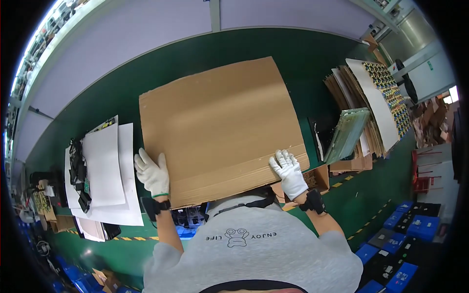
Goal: The person picks up circuit boards from a cardboard sheet and places them into a green slotted rack. After clearing the sheet, they remove it to reveal more circuit boards underneath and continue sorting them into the rack.
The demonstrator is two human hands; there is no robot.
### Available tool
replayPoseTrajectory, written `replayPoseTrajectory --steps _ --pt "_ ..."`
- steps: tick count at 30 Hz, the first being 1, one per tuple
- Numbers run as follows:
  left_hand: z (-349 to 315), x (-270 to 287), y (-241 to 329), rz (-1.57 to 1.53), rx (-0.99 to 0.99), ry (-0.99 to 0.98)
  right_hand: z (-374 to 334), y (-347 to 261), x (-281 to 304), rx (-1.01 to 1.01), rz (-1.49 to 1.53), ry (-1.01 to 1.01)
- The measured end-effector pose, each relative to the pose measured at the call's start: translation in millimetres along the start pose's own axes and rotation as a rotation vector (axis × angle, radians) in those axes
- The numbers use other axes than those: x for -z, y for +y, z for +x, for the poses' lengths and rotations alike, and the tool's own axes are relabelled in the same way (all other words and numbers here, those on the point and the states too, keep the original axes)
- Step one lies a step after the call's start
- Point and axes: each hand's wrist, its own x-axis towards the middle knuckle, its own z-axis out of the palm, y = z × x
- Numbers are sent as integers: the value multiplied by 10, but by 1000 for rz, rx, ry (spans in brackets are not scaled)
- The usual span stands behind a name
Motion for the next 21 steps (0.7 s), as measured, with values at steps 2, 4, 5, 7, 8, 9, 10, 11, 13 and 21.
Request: replayPoseTrajectory --steps 2,4,5,7,8,9,10,11,13,21 --pt "-48 114 209 44 -69 77 -2 -3 14 3 13 -38" --pt "-161 334 612 -30 -256 20 -10 20 -2 -1 11 -34" --pt "-240 334 784 -99 -360 52 -4 10 16 1 20 -26" --pt "-335 362 990 -151 -446 90 20 -24 70 25 39 -17" --pt "-335 304 1070 -129 -503 -32 31 -17 93 27 39 -47" --pt "-320 268 1105 -107 -559 -155 43 -16 115 28 40 -77" --pt "-298 262 1103 -103 -551 -156 52 -25 138 36 43 -79" --pt "-280 245 1109 -109 -574 -148 42 -34 156 34 21 -103" --pt "-246 223 1106 -113 -596 -141 68 -66 185 44 -29 -100" --pt "-236 205 1124 -108 -611 -129 1387 64 442 -181 -128 235"
